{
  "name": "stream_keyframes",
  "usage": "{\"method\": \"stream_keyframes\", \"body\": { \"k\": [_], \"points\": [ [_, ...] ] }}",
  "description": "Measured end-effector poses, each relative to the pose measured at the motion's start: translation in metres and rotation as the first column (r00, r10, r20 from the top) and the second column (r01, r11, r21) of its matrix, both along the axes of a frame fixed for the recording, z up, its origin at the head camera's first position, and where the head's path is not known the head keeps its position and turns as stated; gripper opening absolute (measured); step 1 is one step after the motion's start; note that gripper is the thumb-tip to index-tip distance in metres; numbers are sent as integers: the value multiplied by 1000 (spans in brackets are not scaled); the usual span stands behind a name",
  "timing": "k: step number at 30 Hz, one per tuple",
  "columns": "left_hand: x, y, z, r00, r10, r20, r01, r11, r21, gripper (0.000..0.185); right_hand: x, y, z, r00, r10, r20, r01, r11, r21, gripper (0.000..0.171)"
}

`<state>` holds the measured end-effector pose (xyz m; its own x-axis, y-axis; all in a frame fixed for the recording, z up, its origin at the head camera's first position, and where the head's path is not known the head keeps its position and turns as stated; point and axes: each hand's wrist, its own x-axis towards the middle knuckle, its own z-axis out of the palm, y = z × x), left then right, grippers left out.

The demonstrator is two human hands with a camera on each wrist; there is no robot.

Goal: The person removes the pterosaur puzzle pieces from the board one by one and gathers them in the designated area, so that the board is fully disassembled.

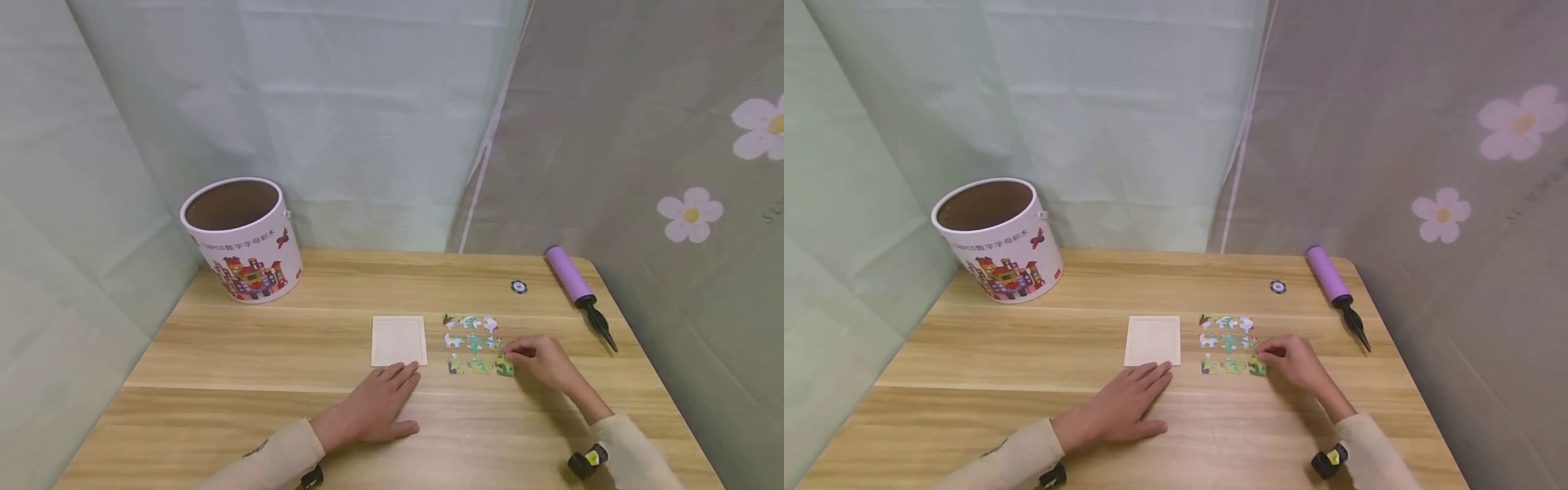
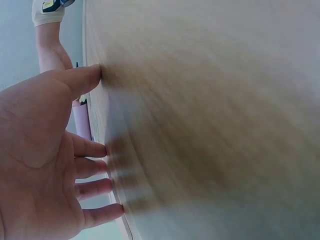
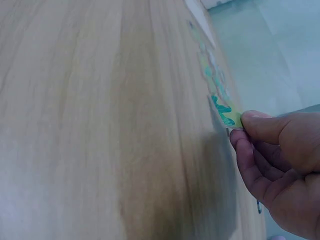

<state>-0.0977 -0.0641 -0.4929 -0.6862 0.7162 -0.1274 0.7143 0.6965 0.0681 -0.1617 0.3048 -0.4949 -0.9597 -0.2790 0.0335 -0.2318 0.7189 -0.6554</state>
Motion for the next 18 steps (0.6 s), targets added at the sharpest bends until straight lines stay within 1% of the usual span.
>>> {"method": "stream_keyframes", "body": {
  "k": [6,11,15,18],
  "points": [
    [1,1,0,1000,9,26,-9,1000,10,82,-1,0,-3,1000,-1,-16,2,1000,21,9],
    [1,1,-1,1000,7,10,-7,1000,5,81,-2,0,-5,1000,2,-27,-1,999,48,8],
    [1,1,-1,1000,2,-12,-2,1000,12,81,-4,-3,0,999,-13,-35,14,999,32,10],
    [0,-1,2,1000,10,-29,-8,998,57,78,-5,-8,7,998,-21,-51,21,1000,10,14]
  ]
}}
